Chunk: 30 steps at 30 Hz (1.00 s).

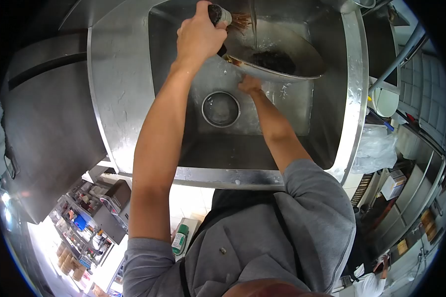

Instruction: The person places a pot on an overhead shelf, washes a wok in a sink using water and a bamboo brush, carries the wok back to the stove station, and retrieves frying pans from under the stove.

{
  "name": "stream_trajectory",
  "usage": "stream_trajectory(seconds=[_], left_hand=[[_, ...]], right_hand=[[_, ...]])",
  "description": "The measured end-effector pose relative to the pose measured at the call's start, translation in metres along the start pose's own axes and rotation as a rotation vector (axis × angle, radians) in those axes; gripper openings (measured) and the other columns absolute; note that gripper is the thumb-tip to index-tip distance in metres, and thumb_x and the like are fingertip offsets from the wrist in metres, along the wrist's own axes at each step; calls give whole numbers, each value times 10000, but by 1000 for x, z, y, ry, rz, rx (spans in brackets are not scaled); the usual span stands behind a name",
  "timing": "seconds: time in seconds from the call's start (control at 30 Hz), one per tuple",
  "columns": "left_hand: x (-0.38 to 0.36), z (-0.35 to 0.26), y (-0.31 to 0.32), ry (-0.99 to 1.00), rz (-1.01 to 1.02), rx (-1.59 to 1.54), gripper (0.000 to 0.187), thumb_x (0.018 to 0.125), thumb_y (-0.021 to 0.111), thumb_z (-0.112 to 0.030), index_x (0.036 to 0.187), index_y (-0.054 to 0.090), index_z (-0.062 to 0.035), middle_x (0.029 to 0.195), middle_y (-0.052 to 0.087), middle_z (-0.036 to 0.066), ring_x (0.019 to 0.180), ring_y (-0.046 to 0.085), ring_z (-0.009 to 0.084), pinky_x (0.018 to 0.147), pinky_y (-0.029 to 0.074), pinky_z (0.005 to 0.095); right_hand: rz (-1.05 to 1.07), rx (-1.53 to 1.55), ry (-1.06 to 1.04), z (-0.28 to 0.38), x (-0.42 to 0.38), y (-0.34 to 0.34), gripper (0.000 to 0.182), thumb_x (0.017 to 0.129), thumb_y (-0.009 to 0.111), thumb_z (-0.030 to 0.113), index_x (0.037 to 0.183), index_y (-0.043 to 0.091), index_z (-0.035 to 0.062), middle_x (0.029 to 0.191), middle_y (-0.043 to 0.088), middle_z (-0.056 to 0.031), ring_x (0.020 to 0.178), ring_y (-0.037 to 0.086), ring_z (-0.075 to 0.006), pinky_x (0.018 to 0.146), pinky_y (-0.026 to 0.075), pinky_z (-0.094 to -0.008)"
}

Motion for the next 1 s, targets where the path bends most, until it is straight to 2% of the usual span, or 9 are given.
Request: stream_trajectory(seconds=[0.1, 0.27, 0.5, 0.73, 0.8, 0.87, 0.9, 0.93, 1.0], left_hand=[[-3, -3, 1, 11, -5, 5, 519, 814, 652, -321, 1258, 462, -132, 1050, 655, 198, 1014, 606, 389, 916, 445, 438], [-4, -2, 3, 30, 2, 11, 502, 816, 647, -297, 1242, 453, -116, 998, 654, 228, 982, 604, 420, 890, 447, 447], [-5, -4, 7, -14, 62, -20, 483, 817, 650, -271, 1230, 456, -111, 959, 659, 227, 966, 605, 425, 869, 448, 449], [-11, -12, 8, 74, 24, 35, 478, 818, 646, -265, 1223, 445, -109, 974, 653, 230, 965, 595, 436, 868, 444, 476], [-12, -15, 7, 65, 36, 42, 485, 815, 645, -260, 1224, 432, -112, 976, 654, 221, 964, 593, 437, 866, 445, 486], [-12, -15, 8, 46, 57, 38, 489, 819, 646, -276, 1232, 438, -119, 977, 656, 219, 971, 599, 425, 873, 446, 467], [-11, -11, 9, 16, 61, 35, 492, 823, 646, -292, 1240, 444, -127, 978, 658, 217, 978, 606, 413, 879, 448, 448], [-12, -11, 8, 30, 47, 30, 504, 821, 647, -300, 1246, 439, -125, 981, 659, 213, 976, 612, 402, 883, 448, 441], [-12, -12, 10, 40, 59, 42, 509, 820, 648, -304, 1247, 438, -125, 982, 660, 212, 977, 612, 401, 882, 448, 442]], right_hand=[[80, 115, -18, -32, 26, 58, 519, 872, 493, 357, 1291, 492, 52, 1358, 446, -168, 1272, 395, -339, 1055, 305, -459], [-73, 175, -12, -31, 39, 10, 504, 885, 477, 348, 1296, 494, 57, 1375, 434, -165, 1279, 393, -340, 1059, 303, -463], [-251, 191, 12, -25, 26, -3, 484, 903, 455, 335, 1303, 498, 65, 1399, 418, -160, 1289, 389, -342, 1064, 301, -468], [-465, 248, -6, -23, 18, -27, 467, 921, 433, 322, 1310, 501, 72, 1423, 402, -155, 1299, 385, -343, 1068, 298, -473], [-453, 229, 17, -21, 14, -28, 462, 926, 427, 318, 1312, 502, 74, 1429, 397, -154, 1302, 384, -343, 1070, 298, -474], [-324, 107, 72, -18, 15, -26, 462, 938, 413, 321, 1322, 491, 77, 1449, 364, -154, 1326, 346, -337, 1086, 267, -477], [-194, -20, 104, -19, 24, -9, 462, 949, 399, 324, 1332, 479, 79, 1468, 331, -155, 1350, 308, -331, 1102, 236, -479], [-189, -7, 112, -16, 24, 1, 462, 949, 399, 324, 1332, 479, 79, 1468, 331, -155, 1350, 308, -331, 1102, 236, -479], [-392, 70, 116, -10, 17, 1, 481, 906, 478, 357, 1306, 526, 96, 1394, 451, -139, 1287, 417, -299, 1068, 312, -457]])
Point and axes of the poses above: each hand's wrist, its own x-axis towards the middle knuckle, its own y-axis out of the palm, z = x × y, the point moved 10 cm from there along x, towards the middle knuckle
